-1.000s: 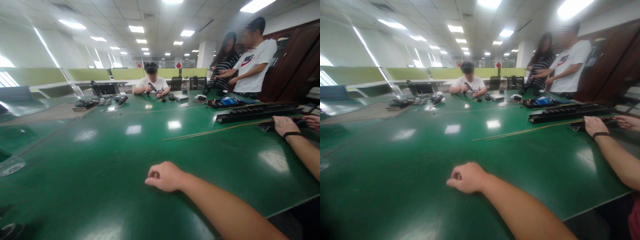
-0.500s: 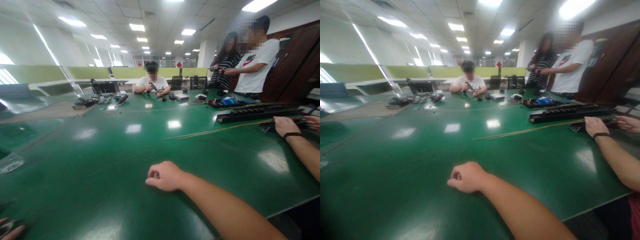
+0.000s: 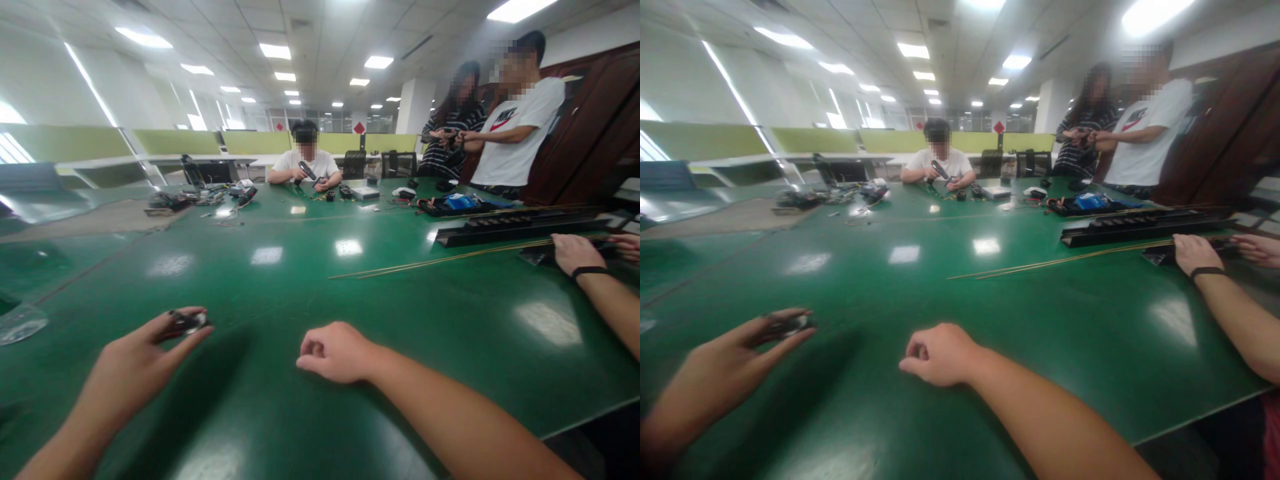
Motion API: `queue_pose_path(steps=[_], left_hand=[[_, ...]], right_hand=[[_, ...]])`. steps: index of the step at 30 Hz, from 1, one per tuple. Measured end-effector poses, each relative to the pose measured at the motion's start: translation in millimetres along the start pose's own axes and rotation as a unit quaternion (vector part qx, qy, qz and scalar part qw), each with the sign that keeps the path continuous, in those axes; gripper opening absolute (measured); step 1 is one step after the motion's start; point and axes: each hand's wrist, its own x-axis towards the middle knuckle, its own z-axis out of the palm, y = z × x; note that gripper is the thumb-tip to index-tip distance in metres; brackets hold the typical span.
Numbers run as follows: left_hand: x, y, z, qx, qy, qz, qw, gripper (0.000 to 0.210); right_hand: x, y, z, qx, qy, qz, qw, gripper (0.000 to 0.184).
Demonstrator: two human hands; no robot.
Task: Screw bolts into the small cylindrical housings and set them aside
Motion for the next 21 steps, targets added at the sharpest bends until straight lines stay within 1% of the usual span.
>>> queue_pose_path(steps=[1, 2, 4, 5, 6, 7, 9, 11, 13, 16, 21], left_hand=[[8, 15, 13.4, -0.036, -0.029, 0.033, 0.998, 0.049], [16, 31, 27.9, -0.069, -0.028, 0.085, 0.994, 0.048], [24, 64, 57.7, -0.118, -0.039, 0.190, 0.974, 0.035], [25, 77, 71.6, -0.133, -0.055, 0.222, 0.964, 0.028], [24, 88, 84.1, -0.155, -0.065, 0.238, 0.957, 0.023], [22, 95, 94.8, -0.180, -0.073, 0.249, 0.949, 0.019], [15, 100, 109.9, -0.229, -0.099, 0.259, 0.933, 0.014], [8, 96, 117.1, -0.264, -0.128, 0.260, 0.920, 0.013], [6, 90, 118.9, -0.281, -0.139, 0.250, 0.916, 0.014], [7, 83, 118.1, -0.287, -0.128, 0.226, 0.922, 0.020], [8, 82, 117.7, -0.293, -0.120, 0.196, 0.928, 0.027]], right_hand=[[1, 2, 0, 0.012, 0.009, 0.003, 1.000, 0.024], [2, 5, -1, 0.024, 0.024, 0.010, 0.999, 0.023], [5, 11, -1, 0.036, 0.075, 0.034, 0.996, 0.015], [6, 15, -2, 0.033, 0.106, 0.051, 0.993, 0.009], [8, 18, -2, 0.026, 0.134, 0.064, 0.989, 0.006], [9, 20, -1, 0.018, 0.155, 0.073, 0.985, 0.008], [11, 23, 0, 0.005, 0.171, 0.076, 0.982, 0.012], [11, 23, 1, -0.002, 0.160, 0.069, 0.985, 0.013], [11, 21, 3, -0.005, 0.151, 0.068, 0.986, 0.013], [10, 18, 3, -0.007, 0.142, 0.071, 0.987, 0.012], [9, 17, 3, -0.006, 0.129, 0.071, 0.989, 0.012]])
